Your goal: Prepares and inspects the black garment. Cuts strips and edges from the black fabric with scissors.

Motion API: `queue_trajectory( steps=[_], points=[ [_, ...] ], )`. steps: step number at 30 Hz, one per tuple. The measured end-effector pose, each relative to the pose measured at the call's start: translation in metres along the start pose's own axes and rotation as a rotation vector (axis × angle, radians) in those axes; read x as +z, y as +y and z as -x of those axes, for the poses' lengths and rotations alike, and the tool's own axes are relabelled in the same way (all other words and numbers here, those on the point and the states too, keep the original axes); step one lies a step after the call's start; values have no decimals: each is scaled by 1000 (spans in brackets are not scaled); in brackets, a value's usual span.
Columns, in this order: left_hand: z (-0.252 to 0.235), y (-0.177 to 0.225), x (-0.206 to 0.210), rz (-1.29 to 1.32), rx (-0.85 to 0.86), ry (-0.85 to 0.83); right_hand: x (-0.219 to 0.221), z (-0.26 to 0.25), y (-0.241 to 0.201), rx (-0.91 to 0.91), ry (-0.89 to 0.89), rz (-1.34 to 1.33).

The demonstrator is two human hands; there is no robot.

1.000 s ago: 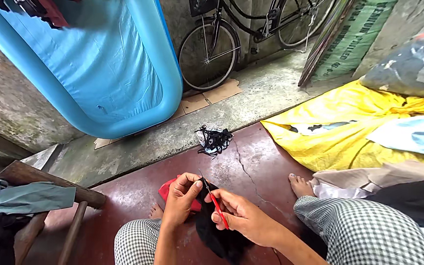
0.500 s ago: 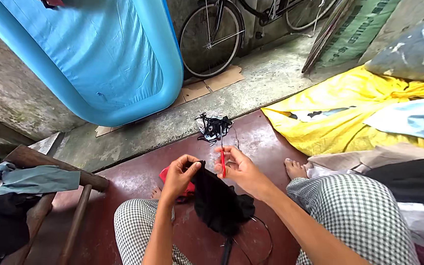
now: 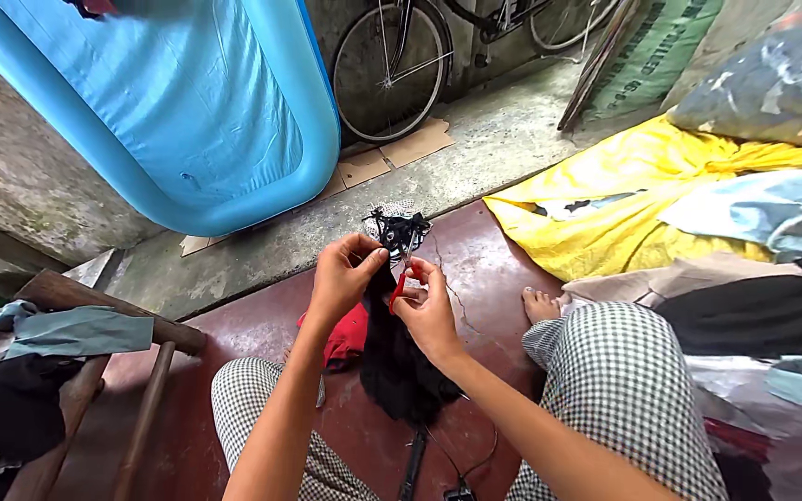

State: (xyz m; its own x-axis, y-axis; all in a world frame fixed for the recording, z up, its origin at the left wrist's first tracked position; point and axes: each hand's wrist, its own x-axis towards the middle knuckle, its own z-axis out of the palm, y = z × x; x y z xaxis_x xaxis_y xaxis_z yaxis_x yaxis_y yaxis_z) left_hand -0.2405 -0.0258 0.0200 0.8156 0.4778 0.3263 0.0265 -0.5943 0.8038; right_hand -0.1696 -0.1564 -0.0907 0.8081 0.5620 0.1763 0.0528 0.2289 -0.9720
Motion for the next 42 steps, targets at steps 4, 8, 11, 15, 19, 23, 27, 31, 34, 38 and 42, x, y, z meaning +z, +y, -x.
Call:
queue_trajectory(
  steps=[4, 8, 11, 15, 19, 23, 27, 31, 34, 38, 42],
  points=[
    [-14, 31, -2, -48, 36, 58, 0, 7, 4, -159, 49, 154],
    [-20, 55, 1, -98, 93, -20, -2, 0, -10, -256, 86, 49],
    [-19, 58, 8, -73, 126, -35, -11, -15, -23, -243, 104, -29],
    [-20, 37, 7, -21, 57, 25, -26, -17, -30, -17, -62, -63],
    [-9, -7, 13, 3, -54, 128, -22, -15, -26, 222, -69, -178],
    [71, -60, 52, 148, -229, 366, -21, -16, -25, 385, 63, -380],
    [159, -132, 135, 843, -964, 689, -17, -21, -25, 430, 139, -498],
    [212, -154, 194, 1093, -1552, 583, -8, -29, -32, 497, 191, -684],
    [213, -167, 216, 1132, -1496, 455, -13, -26, -37, 519, 140, -746],
    [189, -184, 212, 1438, -1266, 569, -19, -31, -45, 521, 160, -796],
    [176, -163, 188, 1506, -1308, 665, -29, -43, -49, 488, 211, -827]
  ],
)
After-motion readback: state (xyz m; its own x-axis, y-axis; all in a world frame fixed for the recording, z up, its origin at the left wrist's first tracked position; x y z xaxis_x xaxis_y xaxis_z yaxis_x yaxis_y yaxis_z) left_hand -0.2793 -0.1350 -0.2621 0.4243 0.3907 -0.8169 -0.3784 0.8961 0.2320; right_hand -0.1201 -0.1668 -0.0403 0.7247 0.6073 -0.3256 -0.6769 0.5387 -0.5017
